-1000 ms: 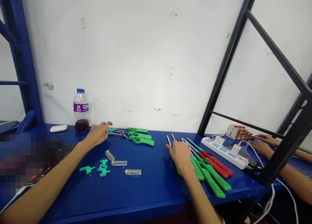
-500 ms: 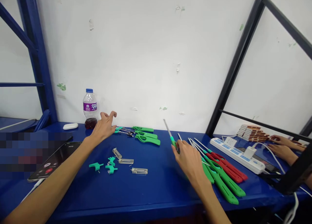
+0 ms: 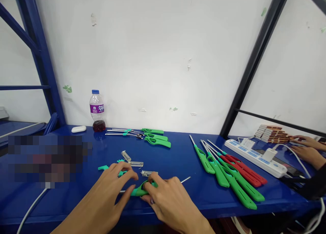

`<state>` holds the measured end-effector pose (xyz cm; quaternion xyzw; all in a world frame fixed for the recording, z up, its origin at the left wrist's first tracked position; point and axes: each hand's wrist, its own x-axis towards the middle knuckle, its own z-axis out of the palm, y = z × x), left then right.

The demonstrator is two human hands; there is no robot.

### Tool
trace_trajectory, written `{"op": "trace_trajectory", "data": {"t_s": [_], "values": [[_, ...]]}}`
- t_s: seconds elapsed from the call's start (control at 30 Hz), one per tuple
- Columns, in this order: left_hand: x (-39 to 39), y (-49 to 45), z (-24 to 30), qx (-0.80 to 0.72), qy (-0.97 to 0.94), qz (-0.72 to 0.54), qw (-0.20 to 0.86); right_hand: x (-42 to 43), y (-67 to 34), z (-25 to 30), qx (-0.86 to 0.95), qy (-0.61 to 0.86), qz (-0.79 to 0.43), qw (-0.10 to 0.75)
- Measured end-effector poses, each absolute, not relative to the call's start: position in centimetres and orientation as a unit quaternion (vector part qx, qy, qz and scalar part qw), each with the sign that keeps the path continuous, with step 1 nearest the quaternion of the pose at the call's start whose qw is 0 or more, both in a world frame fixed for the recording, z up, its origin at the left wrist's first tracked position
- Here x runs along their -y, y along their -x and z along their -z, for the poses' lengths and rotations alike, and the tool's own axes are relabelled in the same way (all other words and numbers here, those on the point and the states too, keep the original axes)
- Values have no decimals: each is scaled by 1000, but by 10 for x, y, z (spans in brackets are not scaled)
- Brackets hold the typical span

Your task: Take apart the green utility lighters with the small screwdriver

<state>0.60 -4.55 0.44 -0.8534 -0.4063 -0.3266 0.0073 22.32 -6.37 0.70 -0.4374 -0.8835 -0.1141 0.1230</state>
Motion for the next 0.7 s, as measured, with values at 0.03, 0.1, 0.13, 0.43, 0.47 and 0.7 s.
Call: {"op": "trace_trajectory", "data": {"t_s": [0.03, 0.1, 0.13, 0.43, 0.47, 0.7], "values": [[43, -4, -3, 410, 856, 317, -5, 62, -224, -11, 881, 439, 93, 150], [40, -4, -2, 419, 857, 299, -17, 60, -226, -24, 862, 445, 52, 236], [39, -7, -2, 421, 858, 295, -18, 58, -228, -32, 845, 447, 31, 293], [40, -26, 13, 421, 885, 190, -53, 46, -225, -75, 670, 389, -278, 568], [38, -21, 13, 420, 888, 180, -59, 47, -225, -74, 666, 385, -290, 569], [15, 25, 20, 410, 880, 204, -126, 36, -227, -62, 666, 359, -360, 546]]}}
